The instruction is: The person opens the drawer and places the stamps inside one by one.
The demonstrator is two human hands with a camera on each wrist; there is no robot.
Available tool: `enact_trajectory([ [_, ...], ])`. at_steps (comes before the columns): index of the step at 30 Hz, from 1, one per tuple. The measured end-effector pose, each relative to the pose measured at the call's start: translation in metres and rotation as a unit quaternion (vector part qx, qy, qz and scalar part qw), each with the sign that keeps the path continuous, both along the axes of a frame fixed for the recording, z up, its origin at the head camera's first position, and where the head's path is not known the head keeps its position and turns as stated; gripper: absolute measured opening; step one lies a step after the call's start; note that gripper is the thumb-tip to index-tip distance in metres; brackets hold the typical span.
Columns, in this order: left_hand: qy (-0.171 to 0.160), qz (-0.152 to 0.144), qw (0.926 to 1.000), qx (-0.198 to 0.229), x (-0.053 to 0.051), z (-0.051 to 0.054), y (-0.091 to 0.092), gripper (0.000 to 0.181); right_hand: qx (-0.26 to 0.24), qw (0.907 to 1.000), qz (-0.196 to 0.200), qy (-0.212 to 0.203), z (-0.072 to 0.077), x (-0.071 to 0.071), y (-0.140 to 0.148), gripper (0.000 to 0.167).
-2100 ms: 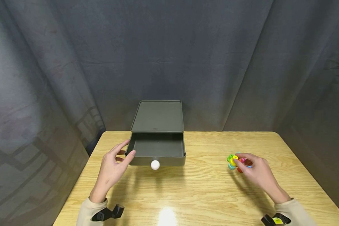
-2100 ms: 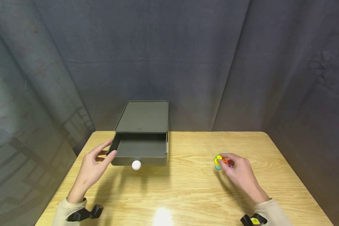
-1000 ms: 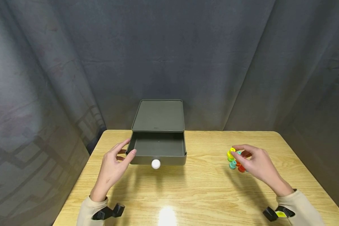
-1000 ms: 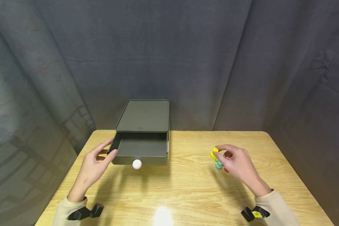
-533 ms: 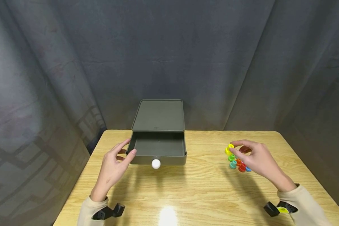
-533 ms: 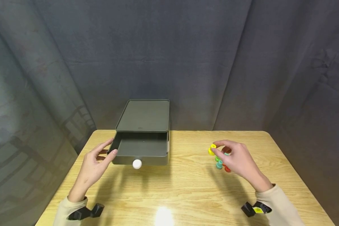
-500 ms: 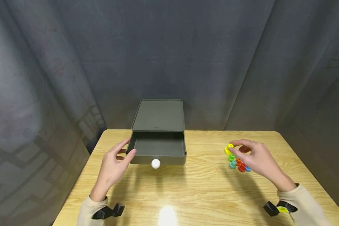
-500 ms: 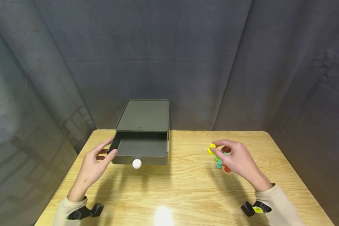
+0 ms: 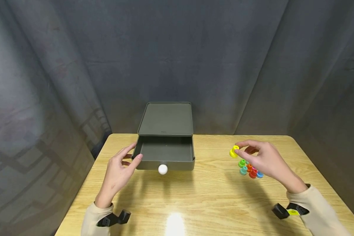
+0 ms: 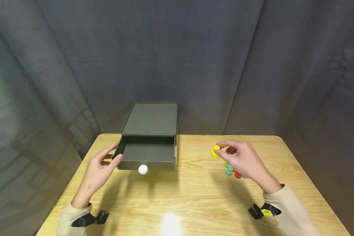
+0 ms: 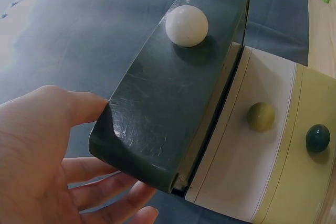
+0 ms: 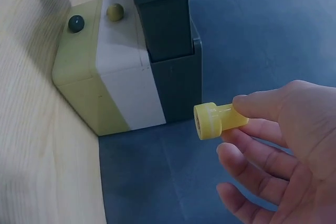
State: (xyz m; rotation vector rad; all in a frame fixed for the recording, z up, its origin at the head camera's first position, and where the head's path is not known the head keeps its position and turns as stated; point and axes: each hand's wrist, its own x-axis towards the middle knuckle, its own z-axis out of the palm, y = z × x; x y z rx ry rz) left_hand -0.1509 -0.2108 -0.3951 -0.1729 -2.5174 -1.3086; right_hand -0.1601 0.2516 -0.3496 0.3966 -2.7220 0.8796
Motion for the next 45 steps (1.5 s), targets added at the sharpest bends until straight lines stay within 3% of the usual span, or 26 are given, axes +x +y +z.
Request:
enact_trajectory([
  [14,-0.003,-0.001,1.0,0.001,-0.002,0.0,0.0,0.052,0.008,0.9995,0.03,-0.008,0.021,-0.011,-0.019,0.024],
  [31,-0.003,0.004,1.0,-0.002,0.0,0.0,-0.003,0.052,-0.016,0.9965,0.076,-0.033,0.036,-0.03,-0.052,0.021],
  [45,0.004,0.001,1.0,-0.004,0.002,0.001,-0.004,0.051,-0.027,0.9892,0.14,-0.036,0.05,-0.042,-0.093,0.015],
])
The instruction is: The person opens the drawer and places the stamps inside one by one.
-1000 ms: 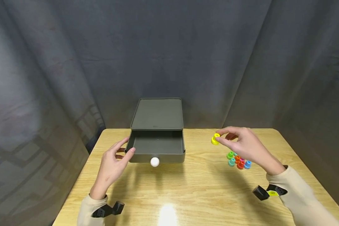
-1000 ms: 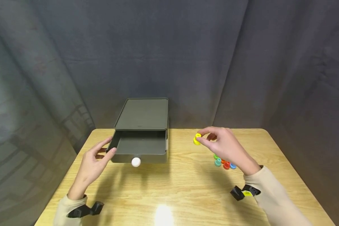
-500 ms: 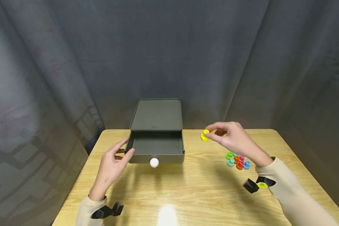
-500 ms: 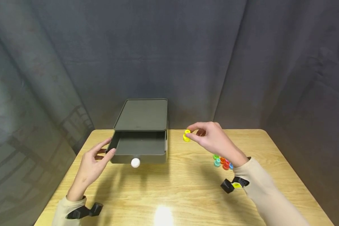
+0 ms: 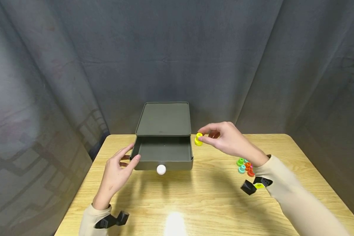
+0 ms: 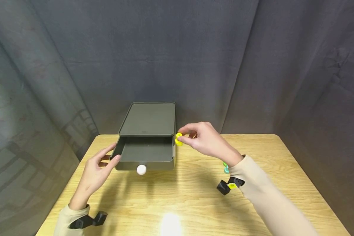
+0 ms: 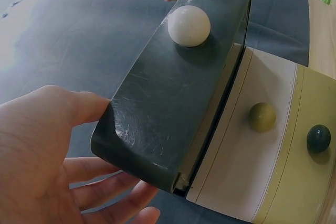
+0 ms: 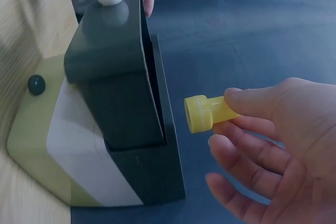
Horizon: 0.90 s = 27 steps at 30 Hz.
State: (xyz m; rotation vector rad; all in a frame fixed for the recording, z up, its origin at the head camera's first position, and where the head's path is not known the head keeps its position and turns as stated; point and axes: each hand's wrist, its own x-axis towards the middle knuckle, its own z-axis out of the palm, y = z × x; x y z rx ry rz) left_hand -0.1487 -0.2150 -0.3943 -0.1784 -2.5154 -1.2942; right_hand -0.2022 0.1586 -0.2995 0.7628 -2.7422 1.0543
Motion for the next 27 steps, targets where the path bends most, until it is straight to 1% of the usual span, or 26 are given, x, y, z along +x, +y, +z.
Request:
enact_trajectory([
  [5,-0.002,0.0,1.0,0.005,0.0,-0.001,0.0,0.051,-0.009,0.9996,0.025,0.004,0.002,-0.004,-0.017,0.014],
  [10,-0.004,0.0,1.0,0.004,-0.001,-0.002,0.001,0.052,-0.016,0.9988,0.047,-0.004,0.005,-0.009,-0.034,0.016],
  [16,-0.006,0.001,1.0,0.007,-0.003,-0.003,0.002,0.052,-0.007,0.9975,0.067,-0.021,0.01,-0.015,-0.051,0.021],
  [21,-0.007,-0.001,1.0,0.006,-0.004,-0.003,0.004,0.052,-0.008,0.9966,0.075,-0.034,0.007,-0.018,-0.063,0.022],
  [27,-0.004,-0.003,1.0,0.005,-0.005,-0.003,0.005,0.052,-0.009,0.9961,0.082,-0.031,0.002,-0.025,-0.078,0.021],
])
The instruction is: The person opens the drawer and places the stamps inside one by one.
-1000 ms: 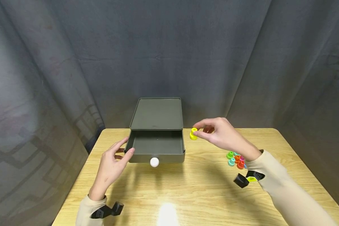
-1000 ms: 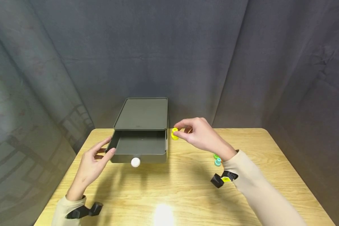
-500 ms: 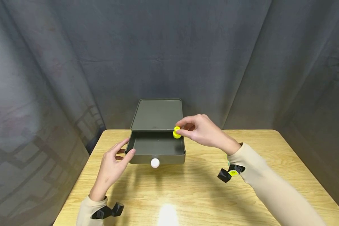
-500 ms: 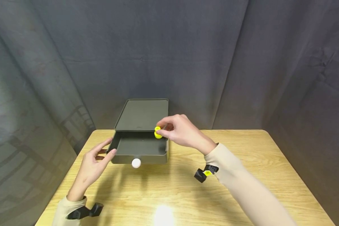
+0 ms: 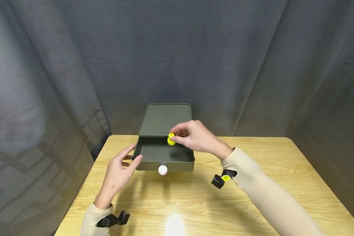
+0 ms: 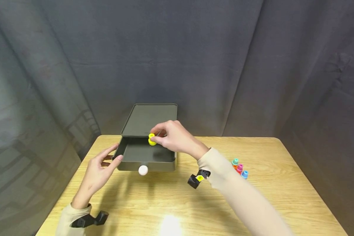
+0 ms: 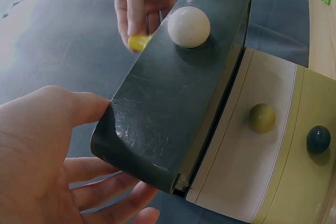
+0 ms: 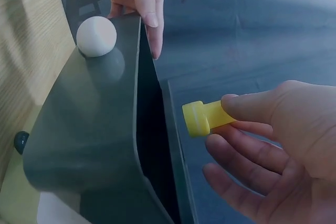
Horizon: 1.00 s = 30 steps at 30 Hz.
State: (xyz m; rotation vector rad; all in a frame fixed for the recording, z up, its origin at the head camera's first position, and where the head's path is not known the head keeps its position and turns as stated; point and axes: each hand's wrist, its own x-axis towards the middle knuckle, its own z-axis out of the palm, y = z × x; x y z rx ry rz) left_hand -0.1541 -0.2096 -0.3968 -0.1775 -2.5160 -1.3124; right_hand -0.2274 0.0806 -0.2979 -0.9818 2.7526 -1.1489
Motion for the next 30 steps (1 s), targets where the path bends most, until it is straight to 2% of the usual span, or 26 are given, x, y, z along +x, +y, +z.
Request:
enact_trajectory([
  [5,-0.002,0.003,1.0,-0.003,-0.001,0.001,-0.001,0.052,0.019,0.9997,0.007,0.011,-0.006,-0.01,-0.016,0.023],
  [10,-0.007,0.002,1.0,-0.004,-0.002,0.001,-0.002,0.052,0.028,0.9995,0.011,-0.004,-0.014,-0.015,-0.032,0.021],
  [25,-0.019,-0.005,0.9998,-0.009,-0.002,0.0,-0.004,0.055,0.07,0.9972,0.025,-0.009,-0.038,-0.014,-0.055,0.02],
  [30,-0.021,0.001,0.9996,-0.017,-0.001,-0.001,-0.006,0.055,0.069,0.9971,0.031,-0.009,-0.044,-0.014,-0.06,0.019],
])
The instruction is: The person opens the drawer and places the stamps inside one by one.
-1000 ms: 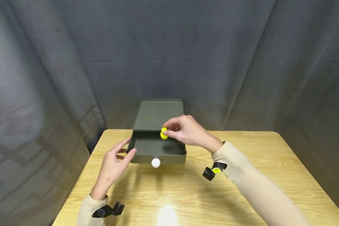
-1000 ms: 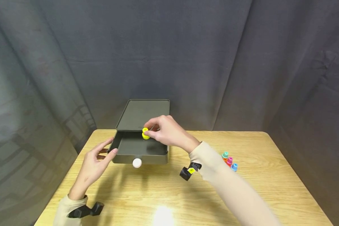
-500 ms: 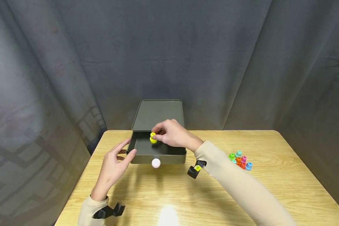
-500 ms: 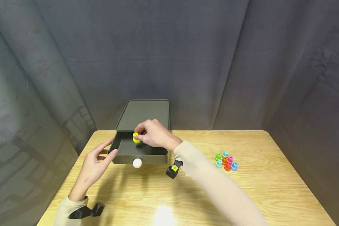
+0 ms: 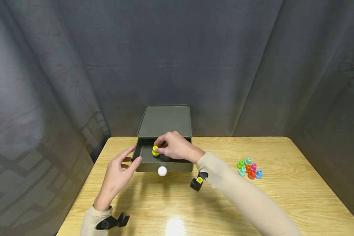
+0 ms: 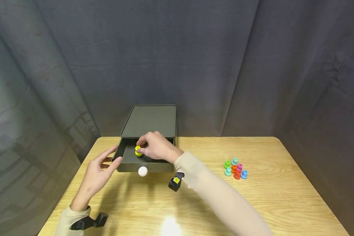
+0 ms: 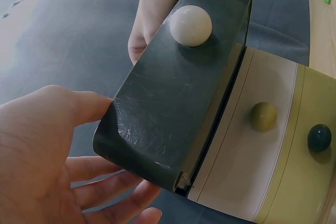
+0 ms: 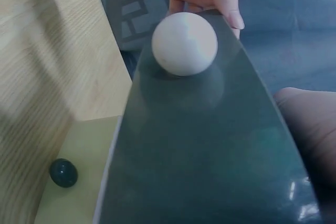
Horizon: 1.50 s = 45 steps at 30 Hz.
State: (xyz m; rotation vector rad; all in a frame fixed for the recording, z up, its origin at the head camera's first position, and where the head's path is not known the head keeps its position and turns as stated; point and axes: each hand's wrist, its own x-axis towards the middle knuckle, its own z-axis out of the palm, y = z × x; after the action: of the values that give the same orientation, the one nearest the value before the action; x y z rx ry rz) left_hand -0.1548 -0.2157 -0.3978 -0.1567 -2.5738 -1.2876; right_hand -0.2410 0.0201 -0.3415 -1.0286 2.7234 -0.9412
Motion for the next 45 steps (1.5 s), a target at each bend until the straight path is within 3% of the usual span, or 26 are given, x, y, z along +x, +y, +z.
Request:
enact_trajectory([
  [10,0.001,0.003,1.0,0.003,0.001,-0.001,0.0,0.055,0.004,1.0,0.007,0.0,-0.008,0.001,-0.003,0.019],
  [20,0.012,-0.005,0.9998,0.012,0.001,0.001,0.002,0.054,-0.004,1.0,0.003,-0.002,-0.007,0.0,-0.001,0.022],
  [36,0.012,-0.002,0.9999,0.004,0.002,0.001,-0.001,0.054,-0.048,0.9988,-0.003,-0.011,0.007,-0.003,0.015,0.027],
  [45,0.016,0.002,0.9998,0.005,0.0,0.0,0.002,0.054,-0.078,0.9962,-0.038,-0.002,0.02,-0.001,0.036,0.023],
])
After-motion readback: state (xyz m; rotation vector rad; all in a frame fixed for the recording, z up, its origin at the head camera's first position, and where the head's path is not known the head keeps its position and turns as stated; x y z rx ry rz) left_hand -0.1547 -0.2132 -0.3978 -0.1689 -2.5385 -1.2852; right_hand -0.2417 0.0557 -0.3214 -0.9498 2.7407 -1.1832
